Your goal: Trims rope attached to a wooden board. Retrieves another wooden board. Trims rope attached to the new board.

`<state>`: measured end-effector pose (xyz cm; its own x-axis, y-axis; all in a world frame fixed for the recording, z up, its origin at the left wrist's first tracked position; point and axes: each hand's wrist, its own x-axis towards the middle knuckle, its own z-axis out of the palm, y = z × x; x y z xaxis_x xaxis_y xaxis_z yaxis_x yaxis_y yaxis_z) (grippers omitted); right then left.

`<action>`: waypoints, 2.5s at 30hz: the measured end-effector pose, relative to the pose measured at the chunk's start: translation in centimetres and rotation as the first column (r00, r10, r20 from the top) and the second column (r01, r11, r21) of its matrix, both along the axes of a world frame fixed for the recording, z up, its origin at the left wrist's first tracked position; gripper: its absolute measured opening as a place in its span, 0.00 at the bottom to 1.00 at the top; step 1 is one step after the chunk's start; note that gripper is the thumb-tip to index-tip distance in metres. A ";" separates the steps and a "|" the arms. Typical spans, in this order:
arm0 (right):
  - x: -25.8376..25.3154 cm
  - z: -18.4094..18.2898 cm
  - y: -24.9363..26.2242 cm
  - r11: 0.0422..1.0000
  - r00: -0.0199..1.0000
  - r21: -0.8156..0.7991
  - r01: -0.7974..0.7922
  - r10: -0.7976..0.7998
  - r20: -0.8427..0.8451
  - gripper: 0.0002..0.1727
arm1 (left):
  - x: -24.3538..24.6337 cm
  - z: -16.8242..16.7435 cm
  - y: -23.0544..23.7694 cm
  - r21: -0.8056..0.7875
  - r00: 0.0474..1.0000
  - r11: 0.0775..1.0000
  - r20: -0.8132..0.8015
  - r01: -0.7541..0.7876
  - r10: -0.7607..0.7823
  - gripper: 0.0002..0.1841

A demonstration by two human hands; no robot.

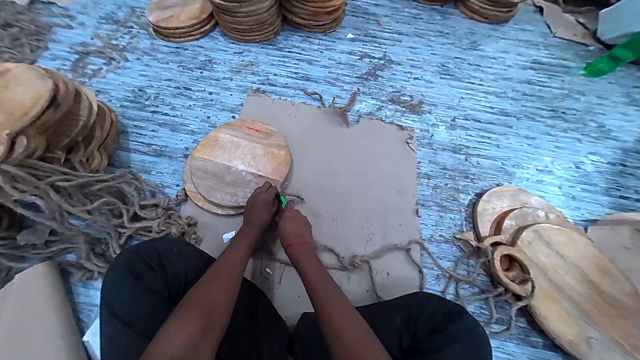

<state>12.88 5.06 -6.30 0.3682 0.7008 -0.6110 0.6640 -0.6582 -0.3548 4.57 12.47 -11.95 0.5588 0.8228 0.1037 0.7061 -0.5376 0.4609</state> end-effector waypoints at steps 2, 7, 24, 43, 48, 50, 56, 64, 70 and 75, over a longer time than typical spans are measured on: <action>0.1 0.3 -0.8 1.000 1.000 -0.026 -0.007 0.007 -0.012 0.21 | 0.1 0.3 -0.1 -0.011 1.000 1.000 -0.006 0.002 -0.002 0.04; -0.1 0.1 0.2 0.998 0.998 0.018 0.057 -0.056 -0.033 0.21 | 0.1 0.0 -0.1 0.047 0.999 0.998 -0.007 0.049 -0.049 0.03; 4.5 -3.2 -8.3 0.822 0.816 0.321 0.470 -0.267 -0.512 0.22 | -0.2 3.2 -0.1 -0.404 0.884 0.862 0.217 -0.305 0.414 0.10; 1.3 1.2 -12.8 0.775 0.645 0.388 0.499 -0.033 -0.763 0.23 | -3.9 10.4 -9.9 -0.718 0.887 0.679 0.401 0.150 0.229 0.08; 1.3 0.1 -13.6 0.789 0.758 0.452 0.416 -0.026 -0.652 0.27 | -4.1 11.3 -11.2 -0.728 0.881 0.673 0.396 0.129 0.260 0.08; 1.1 0.3 -13.8 0.791 0.765 0.445 0.419 -0.044 -0.642 0.27 | -4.2 11.6 -11.4 -0.705 0.898 0.697 0.383 0.131 0.218 0.07; 0.8 1.6 -15.1 0.781 0.653 0.383 0.494 -0.041 -0.757 0.30 | -4.6 12.9 -11.8 -0.636 0.943 0.748 0.331 0.190 0.042 0.08; 0.1 3.5 -17.2 0.812 0.370 0.163 0.561 -0.070 -0.926 0.34 | -4.9 12.6 -12.5 -0.723 0.888 0.646 0.435 0.245 0.150 0.27; 0.3 3.0 -17.8 0.775 0.554 0.283 0.565 -0.102 -0.826 0.32 | -4.3 11.9 -13.6 -0.753 0.875 0.610 0.445 0.249 0.192 0.24; -0.5 3.6 -19.5 0.859 0.732 0.244 0.450 -0.198 -0.651 0.28 | -6.0 10.9 -14.2 -0.587 0.906 0.771 0.422 0.247 0.031 0.34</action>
<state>12.35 -14.43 -2.65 0.2727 0.8173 -0.5076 0.0090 -0.5298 -0.8481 -1.40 -1.74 -1.04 0.6741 0.7176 -0.1749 0.3482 -0.1000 0.9321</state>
